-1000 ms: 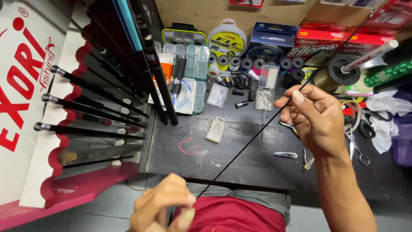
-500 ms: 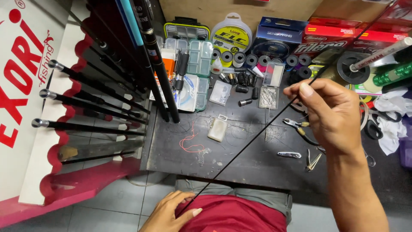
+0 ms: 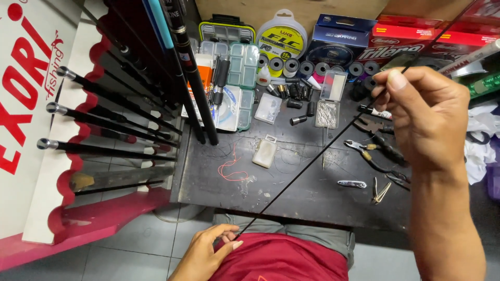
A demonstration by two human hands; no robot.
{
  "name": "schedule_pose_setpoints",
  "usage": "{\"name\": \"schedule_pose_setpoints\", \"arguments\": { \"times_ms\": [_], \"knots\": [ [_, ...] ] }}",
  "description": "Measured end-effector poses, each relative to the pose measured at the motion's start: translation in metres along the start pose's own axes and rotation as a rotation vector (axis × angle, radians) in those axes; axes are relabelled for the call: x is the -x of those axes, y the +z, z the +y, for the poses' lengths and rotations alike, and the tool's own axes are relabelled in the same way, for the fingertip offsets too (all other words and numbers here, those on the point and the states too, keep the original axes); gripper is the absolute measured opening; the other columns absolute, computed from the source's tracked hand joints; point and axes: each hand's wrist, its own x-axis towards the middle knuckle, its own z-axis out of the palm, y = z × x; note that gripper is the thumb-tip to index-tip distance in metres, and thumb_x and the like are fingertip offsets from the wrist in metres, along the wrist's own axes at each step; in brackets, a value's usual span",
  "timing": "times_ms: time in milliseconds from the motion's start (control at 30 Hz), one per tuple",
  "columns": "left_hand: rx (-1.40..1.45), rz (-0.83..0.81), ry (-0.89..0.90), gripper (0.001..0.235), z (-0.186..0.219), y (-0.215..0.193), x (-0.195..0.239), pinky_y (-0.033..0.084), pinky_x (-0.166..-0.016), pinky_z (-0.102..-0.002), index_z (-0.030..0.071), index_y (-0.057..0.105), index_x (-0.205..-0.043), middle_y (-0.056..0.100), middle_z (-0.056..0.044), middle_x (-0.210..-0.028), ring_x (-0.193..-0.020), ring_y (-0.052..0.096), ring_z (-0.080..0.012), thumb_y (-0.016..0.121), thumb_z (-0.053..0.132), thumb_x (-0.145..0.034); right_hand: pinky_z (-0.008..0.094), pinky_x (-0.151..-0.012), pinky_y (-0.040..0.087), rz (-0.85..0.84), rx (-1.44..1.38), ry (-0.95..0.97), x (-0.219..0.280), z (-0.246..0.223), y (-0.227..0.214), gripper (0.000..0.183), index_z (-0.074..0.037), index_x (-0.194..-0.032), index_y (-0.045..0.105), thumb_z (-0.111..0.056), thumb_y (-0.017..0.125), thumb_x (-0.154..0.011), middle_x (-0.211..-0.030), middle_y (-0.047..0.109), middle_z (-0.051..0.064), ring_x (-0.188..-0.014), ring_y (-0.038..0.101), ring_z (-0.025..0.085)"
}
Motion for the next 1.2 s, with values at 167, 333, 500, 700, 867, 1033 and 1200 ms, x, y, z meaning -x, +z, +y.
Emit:
{"name": "schedule_pose_setpoints", "arguments": {
  "times_ms": [167, 333, 500, 700, 867, 1033, 1200],
  "knots": [
    [-0.093, -0.032, 0.0, 0.016, -0.008, -0.001, -0.003, 0.046, -0.068, -0.02, 0.013, 0.069, -0.084, 0.064, 0.004, -0.072, -0.068, 0.057, -0.0068, 0.067, 0.024, -0.073, 0.015, -0.061, 0.045, 0.006, -0.007, -0.03, -0.009, -0.006, -0.004, 0.011, -0.002, -0.09, 0.055, -0.013, 0.056, -0.094, -0.09, 0.06, 0.008, -0.071, 0.056, 0.009],
    [-0.06, 0.008, 0.073, 0.018, 0.001, 0.0, -0.002, 0.047, -0.069, -0.022, 0.011, 0.071, -0.08, 0.07, 0.002, -0.08, -0.075, 0.063, -0.0095, 0.062, 0.026, -0.074, 0.013, -0.06, 0.043, 0.034, -0.01, -0.005, -0.013, -0.012, -0.004, 0.017, -0.003, -0.094, 0.058, -0.02, 0.059, -0.093, -0.079, 0.056, 0.006, -0.064, 0.052, 0.007],
    [-0.01, 0.013, 0.265, 0.018, 0.012, 0.001, -0.003, 0.046, -0.065, -0.024, 0.007, 0.069, -0.082, 0.066, -0.001, -0.074, -0.069, 0.061, -0.0116, 0.058, 0.021, -0.078, 0.014, -0.062, 0.046, 0.019, -0.035, -0.032, -0.011, -0.007, -0.006, 0.011, -0.005, -0.089, 0.056, -0.015, 0.058, -0.093, -0.092, 0.06, 0.006, -0.072, 0.055, 0.007],
    [0.126, -0.002, 0.342, 0.018, 0.051, 0.002, -0.006, 0.048, -0.067, -0.022, 0.004, 0.069, -0.082, 0.069, -0.002, -0.081, -0.074, 0.063, -0.0105, 0.058, 0.018, -0.079, 0.016, -0.062, 0.045, -0.085, 0.071, -0.057, 0.008, -0.009, 0.008, 0.017, 0.001, -0.103, 0.054, -0.008, 0.056, -0.088, -0.077, 0.057, 0.011, -0.07, 0.057, 0.012],
    [0.16, 0.093, 0.493, 0.022, 0.074, 0.01, -0.019, 0.046, -0.067, -0.022, 0.007, 0.066, -0.098, 0.064, -0.004, -0.075, -0.069, 0.06, -0.0108, 0.059, 0.015, -0.079, 0.021, -0.06, 0.051, -0.156, 0.047, 0.006, 0.029, 0.002, 0.015, 0.009, 0.003, -0.087, 0.054, -0.001, 0.058, -0.08, -0.081, 0.059, 0.012, -0.069, 0.062, 0.018],
    [0.139, 0.128, 0.604, 0.033, 0.1, 0.015, -0.029, 0.048, -0.071, -0.022, 0.006, 0.055, -0.113, 0.059, 0.001, -0.072, -0.066, 0.056, -0.0095, 0.058, 0.012, -0.08, 0.022, -0.058, 0.048, -0.214, 0.101, 0.034, 0.046, 0.005, 0.024, 0.013, 0.004, -0.081, 0.057, -0.009, 0.054, -0.083, -0.073, 0.062, 0.014, -0.06, 0.058, 0.016],
    [0.112, 0.15, 0.798, 0.037, 0.119, 0.019, -0.037, 0.045, -0.065, -0.023, 0.0, 0.046, -0.12, 0.05, -0.001, -0.069, -0.061, 0.046, -0.0117, 0.052, 0.006, -0.085, 0.022, -0.062, 0.048, -0.286, 0.164, 0.023, 0.057, 0.01, 0.031, 0.015, 0.0, -0.073, 0.061, -0.01, 0.055, -0.082, -0.071, 0.065, 0.009, -0.067, 0.059, 0.012]
  ]
}}
